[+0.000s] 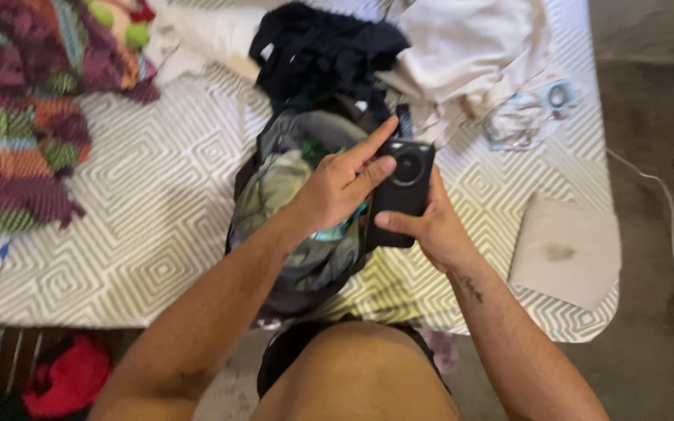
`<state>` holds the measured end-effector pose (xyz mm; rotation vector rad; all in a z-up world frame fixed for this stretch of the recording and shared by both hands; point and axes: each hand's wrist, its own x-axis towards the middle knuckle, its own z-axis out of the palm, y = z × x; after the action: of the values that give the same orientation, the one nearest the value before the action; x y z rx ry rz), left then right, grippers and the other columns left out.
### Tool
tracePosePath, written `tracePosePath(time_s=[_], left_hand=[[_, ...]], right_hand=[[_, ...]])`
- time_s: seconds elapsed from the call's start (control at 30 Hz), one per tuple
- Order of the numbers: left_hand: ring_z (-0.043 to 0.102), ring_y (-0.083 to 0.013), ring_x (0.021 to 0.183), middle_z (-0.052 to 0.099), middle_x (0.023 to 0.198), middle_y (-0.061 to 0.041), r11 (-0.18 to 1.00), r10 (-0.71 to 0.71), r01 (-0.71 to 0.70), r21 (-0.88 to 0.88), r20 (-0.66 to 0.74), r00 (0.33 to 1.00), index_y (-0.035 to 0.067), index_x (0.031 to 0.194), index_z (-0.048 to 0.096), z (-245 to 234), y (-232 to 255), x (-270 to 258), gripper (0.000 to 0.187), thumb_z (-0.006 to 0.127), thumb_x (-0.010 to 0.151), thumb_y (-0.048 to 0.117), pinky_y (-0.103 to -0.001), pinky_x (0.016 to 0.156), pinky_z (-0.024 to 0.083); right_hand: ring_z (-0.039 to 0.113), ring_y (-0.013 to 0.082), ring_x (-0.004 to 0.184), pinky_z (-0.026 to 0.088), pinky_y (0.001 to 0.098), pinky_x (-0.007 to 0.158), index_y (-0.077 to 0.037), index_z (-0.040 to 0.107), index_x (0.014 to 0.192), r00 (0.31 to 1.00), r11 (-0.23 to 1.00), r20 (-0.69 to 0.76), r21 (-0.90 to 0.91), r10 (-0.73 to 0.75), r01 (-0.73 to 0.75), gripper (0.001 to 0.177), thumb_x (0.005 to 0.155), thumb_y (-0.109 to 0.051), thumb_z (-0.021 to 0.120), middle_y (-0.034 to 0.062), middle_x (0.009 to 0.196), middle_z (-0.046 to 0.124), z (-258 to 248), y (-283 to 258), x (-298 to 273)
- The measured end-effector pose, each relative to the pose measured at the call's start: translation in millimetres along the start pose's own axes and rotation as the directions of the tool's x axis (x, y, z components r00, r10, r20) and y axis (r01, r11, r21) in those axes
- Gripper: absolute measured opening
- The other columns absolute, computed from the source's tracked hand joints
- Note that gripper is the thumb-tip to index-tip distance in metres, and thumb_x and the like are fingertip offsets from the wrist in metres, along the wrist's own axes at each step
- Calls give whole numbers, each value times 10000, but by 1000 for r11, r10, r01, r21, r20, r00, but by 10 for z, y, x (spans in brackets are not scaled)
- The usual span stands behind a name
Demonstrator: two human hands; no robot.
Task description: The person opens a backpack on a bed and packs it: they place a plastic bag, a water bottle, folded clothes, a towel, a small pouch, a wallet, and a copper cup into the compartments, then zip the pockets closed.
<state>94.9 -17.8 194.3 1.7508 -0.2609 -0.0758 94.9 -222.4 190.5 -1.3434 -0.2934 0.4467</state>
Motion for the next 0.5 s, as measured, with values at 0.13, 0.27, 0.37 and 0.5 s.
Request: tracePosePath(time_s=[0.13,0.27,0.37,0.5], left_hand=[[597,-330,1317,586,1478,-223,958,167,-147,245,-62,984,75,1540,455,-288,-385,-469,612,648,1023,341,-404,1068,481],[496,-435,1358,523,1477,-262,816,-10,143,560,-233,972,89,1423,599,-614,-864,-1121,589,722,936,397,-487,1127,402],[477,-446,1351,489,1487,-284,775,-171,325,543,-315,934,96,1395,623,-712,-1178,-1405,623,747,890,439,-488,1114,397],[519,-422,1352,537,1449,-260,790,-293,427,440,-341,893,86,1430,557,-758,-1627,-1406,733,739,850,497,-443,1129,427]], right_hand=[[715,290,1015,611,452,906,-40,521,1339,978,973,-124,180,169,-145,532,870,-23,772,143,1153,671,-14,124,-13],[737,321,961,627,479,905,-20,575,1242,963,947,-200,299,180,-115,313,961,-93,691,153,1090,693,-126,162,31],[729,308,959,626,478,895,-50,574,1231,948,944,-268,321,172,-80,283,970,-101,673,115,1087,681,-229,206,119],[710,241,1033,610,431,919,-96,579,1250,906,946,-380,317,189,-64,293,972,-103,671,55,1114,680,-337,338,229]])
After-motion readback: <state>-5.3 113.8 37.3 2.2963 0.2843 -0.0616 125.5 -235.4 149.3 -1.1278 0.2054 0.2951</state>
